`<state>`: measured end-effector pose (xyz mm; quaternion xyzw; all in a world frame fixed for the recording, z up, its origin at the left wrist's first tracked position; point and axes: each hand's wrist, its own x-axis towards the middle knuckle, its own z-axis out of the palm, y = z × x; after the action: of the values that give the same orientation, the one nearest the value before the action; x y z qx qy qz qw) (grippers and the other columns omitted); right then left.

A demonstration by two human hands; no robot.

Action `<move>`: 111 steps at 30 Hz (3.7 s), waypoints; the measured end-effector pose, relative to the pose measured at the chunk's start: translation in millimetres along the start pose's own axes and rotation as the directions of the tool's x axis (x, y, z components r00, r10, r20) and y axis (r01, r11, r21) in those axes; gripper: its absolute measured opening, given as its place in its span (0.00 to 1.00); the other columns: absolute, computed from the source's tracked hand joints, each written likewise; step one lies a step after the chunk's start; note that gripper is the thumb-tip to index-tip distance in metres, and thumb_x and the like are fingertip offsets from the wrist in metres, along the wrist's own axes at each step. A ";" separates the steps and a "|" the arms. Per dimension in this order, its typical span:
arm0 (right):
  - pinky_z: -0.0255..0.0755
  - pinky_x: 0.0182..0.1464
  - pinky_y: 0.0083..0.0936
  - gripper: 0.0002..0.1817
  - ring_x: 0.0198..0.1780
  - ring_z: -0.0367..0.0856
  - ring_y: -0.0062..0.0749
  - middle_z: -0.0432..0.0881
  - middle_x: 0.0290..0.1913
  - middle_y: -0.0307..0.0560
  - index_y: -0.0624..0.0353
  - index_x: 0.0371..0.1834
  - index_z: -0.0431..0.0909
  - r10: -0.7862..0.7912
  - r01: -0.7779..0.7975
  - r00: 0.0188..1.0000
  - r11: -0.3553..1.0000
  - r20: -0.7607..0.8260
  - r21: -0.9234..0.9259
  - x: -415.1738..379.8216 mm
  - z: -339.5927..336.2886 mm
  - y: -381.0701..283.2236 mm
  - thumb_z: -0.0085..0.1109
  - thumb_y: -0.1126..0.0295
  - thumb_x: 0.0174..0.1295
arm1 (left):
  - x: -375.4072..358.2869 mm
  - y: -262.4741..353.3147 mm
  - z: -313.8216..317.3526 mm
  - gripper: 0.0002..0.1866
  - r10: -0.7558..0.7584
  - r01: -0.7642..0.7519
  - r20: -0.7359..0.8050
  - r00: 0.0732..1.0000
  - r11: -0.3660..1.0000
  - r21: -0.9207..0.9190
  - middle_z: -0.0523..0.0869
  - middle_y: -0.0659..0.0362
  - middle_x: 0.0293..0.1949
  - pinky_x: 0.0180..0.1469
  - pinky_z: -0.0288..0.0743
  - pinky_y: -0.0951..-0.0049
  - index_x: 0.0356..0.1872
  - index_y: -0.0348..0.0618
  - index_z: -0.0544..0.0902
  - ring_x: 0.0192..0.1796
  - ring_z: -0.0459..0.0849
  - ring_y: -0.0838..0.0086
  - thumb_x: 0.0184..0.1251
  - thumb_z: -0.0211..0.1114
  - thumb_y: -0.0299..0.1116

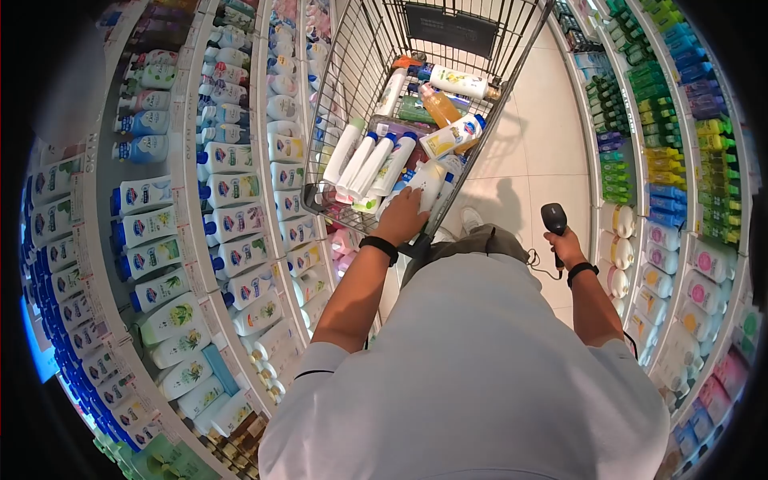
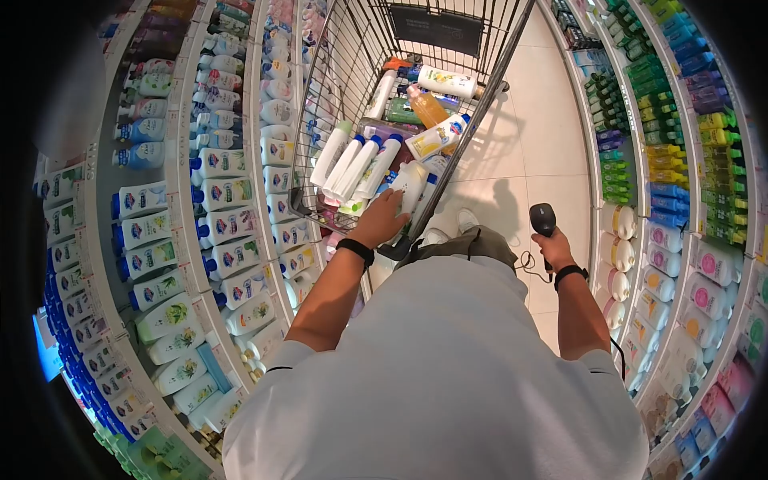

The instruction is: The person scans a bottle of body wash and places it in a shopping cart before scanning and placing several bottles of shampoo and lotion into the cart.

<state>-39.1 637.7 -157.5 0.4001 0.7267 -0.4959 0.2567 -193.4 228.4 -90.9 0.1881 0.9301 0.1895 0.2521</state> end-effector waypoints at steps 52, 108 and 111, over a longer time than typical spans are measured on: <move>0.71 0.36 0.27 0.18 0.30 0.76 0.25 0.80 0.30 0.40 0.63 0.43 0.78 0.332 -0.343 0.932 0.938 0.146 0.053 118.7 -106.4 -60.4 0.70 0.64 0.55 | 465.1 6.6 -4.8 0.30 0.196 -0.320 0.279 0.940 0.792 0.520 0.79 0.50 0.53 0.61 0.72 0.53 0.60 0.44 0.68 0.61 0.78 0.55 0.56 0.70 0.30; 0.74 0.34 0.28 0.13 0.29 0.79 0.28 0.82 0.33 0.42 0.61 0.42 0.80 -0.002 0.510 0.695 0.706 0.719 -0.491 -31.9 113.4 -147.6 0.68 0.70 0.57 | -444.3 17.5 -59.1 0.56 -0.666 -0.164 -0.613 -0.425 0.723 -0.671 0.77 0.48 0.62 0.63 0.75 0.64 0.76 0.40 0.50 0.62 0.79 0.63 0.51 0.80 0.38; 0.74 0.35 0.27 0.13 0.29 0.79 0.28 0.82 0.33 0.42 0.62 0.43 0.80 0.008 0.539 0.678 0.675 0.735 -0.505 -64.8 124.9 -141.5 0.68 0.70 0.57 | -478.9 12.0 -45.3 0.54 -0.651 -0.160 -0.574 -0.497 0.719 -0.676 0.75 0.49 0.62 0.64 0.74 0.64 0.75 0.39 0.51 0.63 0.78 0.64 0.52 0.79 0.36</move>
<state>-124.9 474.2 -81.6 -0.0580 0.7613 -0.3338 0.5528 169.4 13.7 141.2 -0.3969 0.6177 0.3961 -0.5513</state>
